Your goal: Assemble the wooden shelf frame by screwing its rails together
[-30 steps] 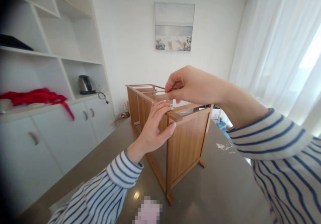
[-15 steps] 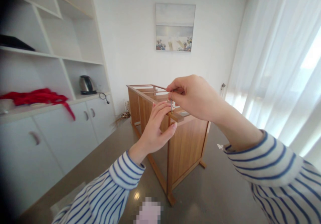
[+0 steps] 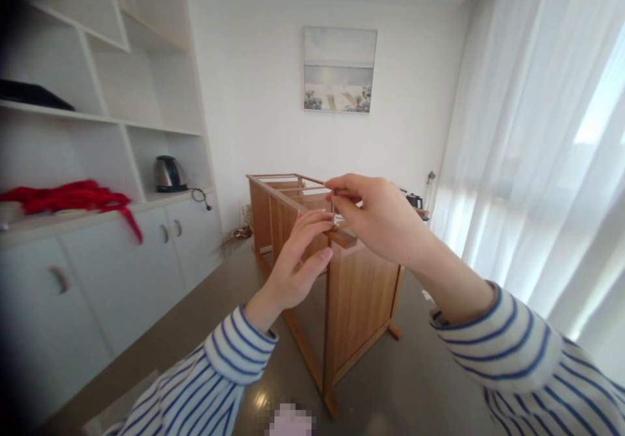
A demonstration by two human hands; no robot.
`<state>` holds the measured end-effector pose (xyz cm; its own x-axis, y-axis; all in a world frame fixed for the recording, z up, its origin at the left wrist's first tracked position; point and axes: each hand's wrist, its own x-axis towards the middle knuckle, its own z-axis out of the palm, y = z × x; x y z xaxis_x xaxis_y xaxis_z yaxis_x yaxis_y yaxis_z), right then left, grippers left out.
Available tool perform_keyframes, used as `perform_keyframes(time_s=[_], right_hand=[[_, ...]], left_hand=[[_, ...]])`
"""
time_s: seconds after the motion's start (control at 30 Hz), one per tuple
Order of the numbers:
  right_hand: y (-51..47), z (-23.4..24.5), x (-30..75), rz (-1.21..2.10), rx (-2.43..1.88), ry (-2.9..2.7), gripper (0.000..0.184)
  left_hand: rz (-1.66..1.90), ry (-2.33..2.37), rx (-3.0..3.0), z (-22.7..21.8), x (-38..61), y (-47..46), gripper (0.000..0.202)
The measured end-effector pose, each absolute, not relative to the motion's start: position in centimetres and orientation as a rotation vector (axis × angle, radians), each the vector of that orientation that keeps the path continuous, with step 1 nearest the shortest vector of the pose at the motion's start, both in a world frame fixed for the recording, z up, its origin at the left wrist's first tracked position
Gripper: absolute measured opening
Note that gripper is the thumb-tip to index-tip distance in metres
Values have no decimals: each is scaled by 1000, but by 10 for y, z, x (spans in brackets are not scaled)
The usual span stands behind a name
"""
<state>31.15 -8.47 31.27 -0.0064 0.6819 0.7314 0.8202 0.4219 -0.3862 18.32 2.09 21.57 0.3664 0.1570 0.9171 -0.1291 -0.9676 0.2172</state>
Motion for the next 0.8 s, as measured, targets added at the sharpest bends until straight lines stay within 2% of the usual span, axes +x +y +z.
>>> perform_keyframes(time_s=[0.1,0.23,0.8], right_hand=[[-86,315,312,-24,-1266,-1728,25],[-87,316,312,10,-1283,-1720,23],[-85,313,309,-306,-1370,-1700,29]], left_hand=[[1627,44,2247,218,184,20,23],[1638,144,2119,225,187,16,23],[1249,225,1943,262,185,16,36]])
